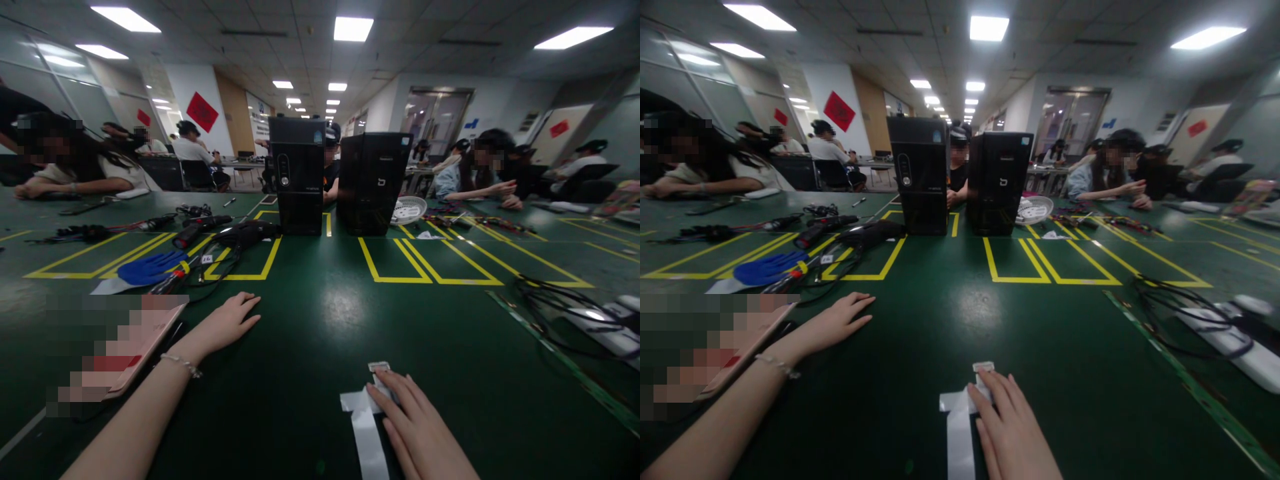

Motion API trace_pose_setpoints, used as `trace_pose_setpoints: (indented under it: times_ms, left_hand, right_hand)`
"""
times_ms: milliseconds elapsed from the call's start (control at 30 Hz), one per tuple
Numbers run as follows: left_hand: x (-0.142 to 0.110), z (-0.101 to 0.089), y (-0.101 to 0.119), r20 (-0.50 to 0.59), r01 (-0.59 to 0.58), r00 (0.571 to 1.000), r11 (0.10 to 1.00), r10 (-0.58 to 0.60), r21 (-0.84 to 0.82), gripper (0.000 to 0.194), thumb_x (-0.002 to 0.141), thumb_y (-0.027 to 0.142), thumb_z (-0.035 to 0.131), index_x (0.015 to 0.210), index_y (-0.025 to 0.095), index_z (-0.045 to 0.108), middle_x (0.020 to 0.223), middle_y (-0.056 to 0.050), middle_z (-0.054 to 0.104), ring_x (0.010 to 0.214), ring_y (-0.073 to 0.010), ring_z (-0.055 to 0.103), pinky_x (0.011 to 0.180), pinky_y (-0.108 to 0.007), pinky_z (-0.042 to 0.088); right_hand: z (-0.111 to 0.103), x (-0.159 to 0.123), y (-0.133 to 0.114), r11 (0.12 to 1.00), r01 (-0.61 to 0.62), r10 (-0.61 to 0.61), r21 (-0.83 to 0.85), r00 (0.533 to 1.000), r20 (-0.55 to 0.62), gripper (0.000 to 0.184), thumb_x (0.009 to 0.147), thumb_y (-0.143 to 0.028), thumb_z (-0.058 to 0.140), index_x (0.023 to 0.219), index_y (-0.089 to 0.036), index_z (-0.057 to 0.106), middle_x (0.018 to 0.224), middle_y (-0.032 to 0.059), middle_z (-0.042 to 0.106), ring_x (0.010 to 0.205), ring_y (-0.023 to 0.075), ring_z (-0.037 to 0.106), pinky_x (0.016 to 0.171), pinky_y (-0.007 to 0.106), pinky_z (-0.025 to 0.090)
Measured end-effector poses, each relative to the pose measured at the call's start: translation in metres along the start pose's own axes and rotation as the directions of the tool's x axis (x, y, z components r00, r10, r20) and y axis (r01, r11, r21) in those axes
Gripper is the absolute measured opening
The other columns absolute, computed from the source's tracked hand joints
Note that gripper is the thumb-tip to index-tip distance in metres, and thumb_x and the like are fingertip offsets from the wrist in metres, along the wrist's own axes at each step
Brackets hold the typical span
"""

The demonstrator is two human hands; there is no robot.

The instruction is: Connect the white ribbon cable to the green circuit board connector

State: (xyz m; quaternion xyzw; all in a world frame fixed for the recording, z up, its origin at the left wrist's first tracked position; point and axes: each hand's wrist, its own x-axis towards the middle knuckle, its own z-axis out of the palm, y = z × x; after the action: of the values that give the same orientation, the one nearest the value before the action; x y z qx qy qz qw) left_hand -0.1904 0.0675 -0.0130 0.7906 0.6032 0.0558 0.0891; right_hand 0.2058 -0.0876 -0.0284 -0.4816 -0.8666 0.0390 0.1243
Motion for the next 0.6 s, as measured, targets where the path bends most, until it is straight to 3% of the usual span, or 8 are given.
trace_pose_setpoints:
  times_ms: [167,367,600]
  left_hand:
    - [0.002,0.003,-0.002,-0.037,-0.043,0.998,0.999,0.043,0.003,0.060,0.088,0.054,0.037,0.135,0.018,0.049,0.136,-0.012,0.046,0.120,-0.0285,0.049,0.101,-0.041,0.039]
    - [0.002,0.003,-0.004,-0.025,-0.031,0.999,1.000,0.031,-0.003,0.061,0.088,0.055,0.037,0.136,0.019,0.047,0.137,-0.012,0.046,0.120,-0.0288,0.049,0.101,-0.041,0.039]
    - [0.001,0.003,-0.004,-0.029,-0.031,0.999,0.999,0.032,0.015,0.062,0.088,0.055,0.038,0.137,0.018,0.047,0.137,-0.013,0.045,0.118,-0.0291,0.051,0.101,-0.041,0.040]
  right_hand:
    - [0.000,0.025,-0.025,0.996,-0.067,0.056,0.061,0.984,0.168,0.044,0.099,-0.038,0.033,0.140,-0.025,0.040,0.147,0.0058,0.026,0.132,0.0320,0.028,0.104,0.058,0.033]
    - [-0.003,0.046,-0.046,0.990,-0.116,0.089,0.082,0.956,0.281,0.050,0.098,-0.042,0.034,0.144,-0.024,0.032,0.149,0.0067,0.015,0.135,0.0332,0.017,0.108,0.060,0.021]
    - [0.004,0.056,-0.062,0.973,-0.105,0.042,0.204,0.955,0.293,0.055,0.096,-0.050,0.040,0.145,-0.027,0.030,0.150,0.0055,0.012,0.136,0.0321,0.014,0.110,0.058,0.015]
